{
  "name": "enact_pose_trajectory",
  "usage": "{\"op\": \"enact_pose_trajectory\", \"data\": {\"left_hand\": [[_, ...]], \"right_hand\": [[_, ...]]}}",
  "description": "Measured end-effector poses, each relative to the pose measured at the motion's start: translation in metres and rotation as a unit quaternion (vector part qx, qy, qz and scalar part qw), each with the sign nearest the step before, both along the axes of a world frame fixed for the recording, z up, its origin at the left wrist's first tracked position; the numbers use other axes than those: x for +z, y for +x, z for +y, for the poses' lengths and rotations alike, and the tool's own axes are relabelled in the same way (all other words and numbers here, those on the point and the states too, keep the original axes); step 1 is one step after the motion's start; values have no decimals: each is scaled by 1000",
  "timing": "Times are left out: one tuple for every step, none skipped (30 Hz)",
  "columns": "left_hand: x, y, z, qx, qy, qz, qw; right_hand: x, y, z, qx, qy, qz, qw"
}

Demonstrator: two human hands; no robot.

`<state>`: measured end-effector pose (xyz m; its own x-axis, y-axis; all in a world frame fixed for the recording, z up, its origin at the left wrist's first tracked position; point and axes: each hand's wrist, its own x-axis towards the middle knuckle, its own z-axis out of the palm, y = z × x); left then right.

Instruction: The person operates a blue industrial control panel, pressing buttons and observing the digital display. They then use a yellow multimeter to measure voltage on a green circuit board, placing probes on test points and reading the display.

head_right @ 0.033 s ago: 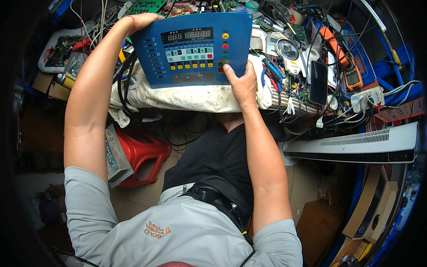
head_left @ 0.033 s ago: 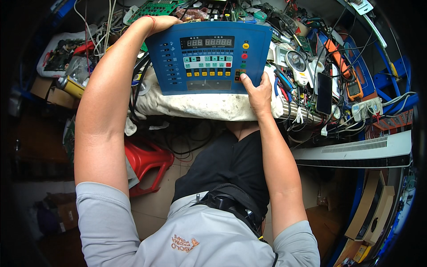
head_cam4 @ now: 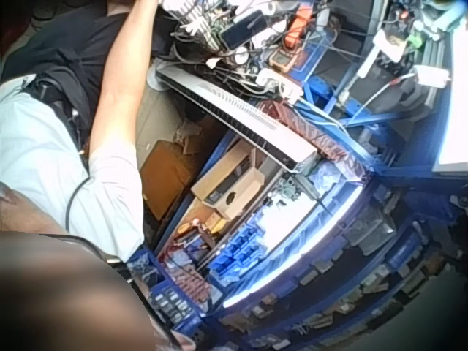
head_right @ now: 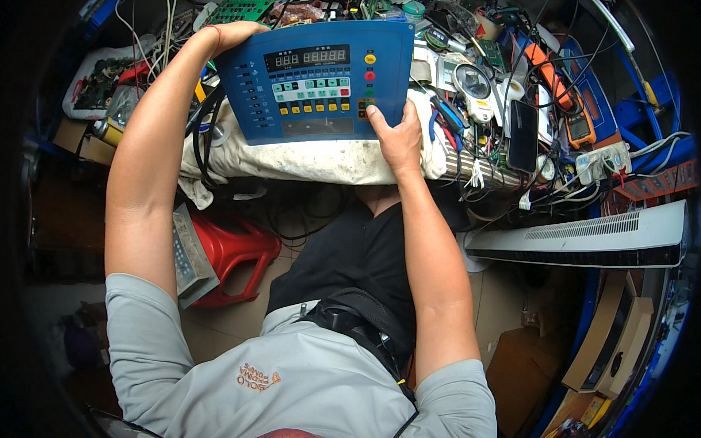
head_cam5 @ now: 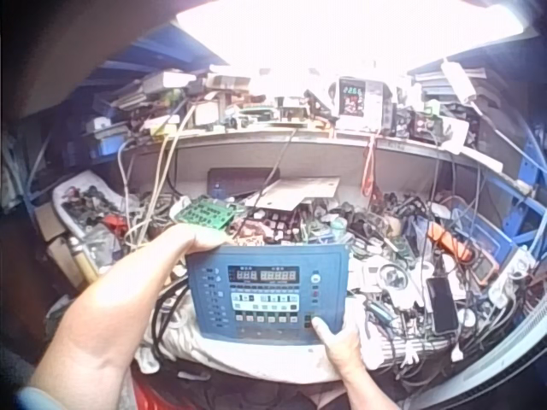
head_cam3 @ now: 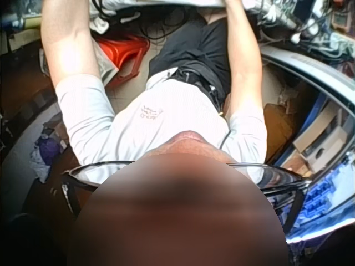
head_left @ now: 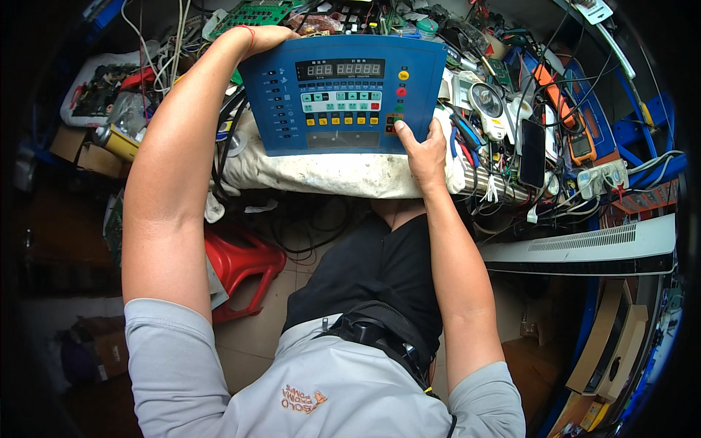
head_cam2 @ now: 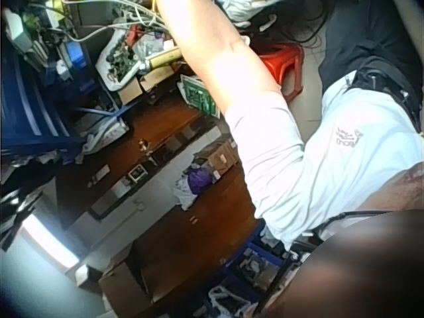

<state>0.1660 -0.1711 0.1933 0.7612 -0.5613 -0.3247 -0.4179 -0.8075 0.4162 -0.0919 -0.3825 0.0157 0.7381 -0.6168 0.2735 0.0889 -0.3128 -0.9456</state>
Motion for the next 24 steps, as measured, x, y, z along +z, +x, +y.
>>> {"op": "enact_pose_trajectory", "data": {"left_hand": [[0, 0, 0, 4, -3, 6, 1000], [0, 0, 0, 1, -3, -2, 1000], [-1, -1, 0, 6, -6, -11, 1000], [-2, -2, 0, 10, -9, -19, 1000], [-1, -2, 0, 9, -4, -17, 1000], [0, -2, -1, 9, 2, -15, 1000], [0, -2, -1, 8, 7, -13, 1000], [0, -2, -1, 8, 5, -10, 1000], [1, -2, -1, 9, 2, -7, 1000], [1, -3, -1, 9, 0, -4, 1000], [1, -3, -1, 11, -1, -3, 1000], [1, -3, -1, 13, -2, -3, 1000], [1, -3, -1, 14, -3, -2, 1000], [1, -3, 0, 12, -2, -4, 1000], [1, -3, 0, 11, -1, -6, 1000], [2, -3, 0, 9, 0, -8, 1000], [2, -3, 0, 9, 0, -6, 1000], [2, -3, 0, 9, 0, -3, 1000], [2, -3, 0, 9, 0, -1, 1000], [3, -4, -1, 5, 1, -1, 1000], [3, -4, -1, 1, 2, -1, 1000], [4, -5, -1, -4, 3, -1, 1000], [4, -6, -1, -3, 3, -4, 1000], [4, -7, -1, -2, 4, -7, 1000]], "right_hand": [[0, 0, 0, -1, -2, 1, 1000], [-1, 0, 0, 0, -1, -3, 1000], [-1, 0, 0, 0, -2, -3, 1000], [-2, 1, 0, -2, -5, -2, 1000], [-2, 1, -1, -3, -4, -1, 1000], [-3, 1, -1, -4, -5, 1, 1000], [-3, 1, -1, -7, -8, 6, 1000], [-4, 1, -2, -7, -8, 4, 1000], [-4, 1, -2, -8, -11, 5, 1000], [-4, 2, -2, -11, -14, 7, 1000], [-5, 2, -2, -10, -14, 8, 1000], [-5, 2, -3, -11, -15, 10, 1000], [-5, 2, -3, -12, -19, 12, 1000], [-6, 2, -3, -12, -16, 12, 1000], [-6, 2, -3, -12, -15, 12, 1000], [-6, 2, -3, -13, -15, 12, 1000], [-7, 2, -3, -11, -14, 10, 1000], [-7, 2, -3, -10, -12, 8, 1000], [-7, 2, -3, -9, -10, 5, 1000], [-7, 2, -3, -8, -10, 4, 1000], [-7, 2, -3, -8, -11, 3, 1000], [-7, 2, -3, -9, -12, 2, 1000], [-7, 2, -3, -8, -11, 1, 1000], [-7, 2, -3, -7, -10, 0, 1000]]}}
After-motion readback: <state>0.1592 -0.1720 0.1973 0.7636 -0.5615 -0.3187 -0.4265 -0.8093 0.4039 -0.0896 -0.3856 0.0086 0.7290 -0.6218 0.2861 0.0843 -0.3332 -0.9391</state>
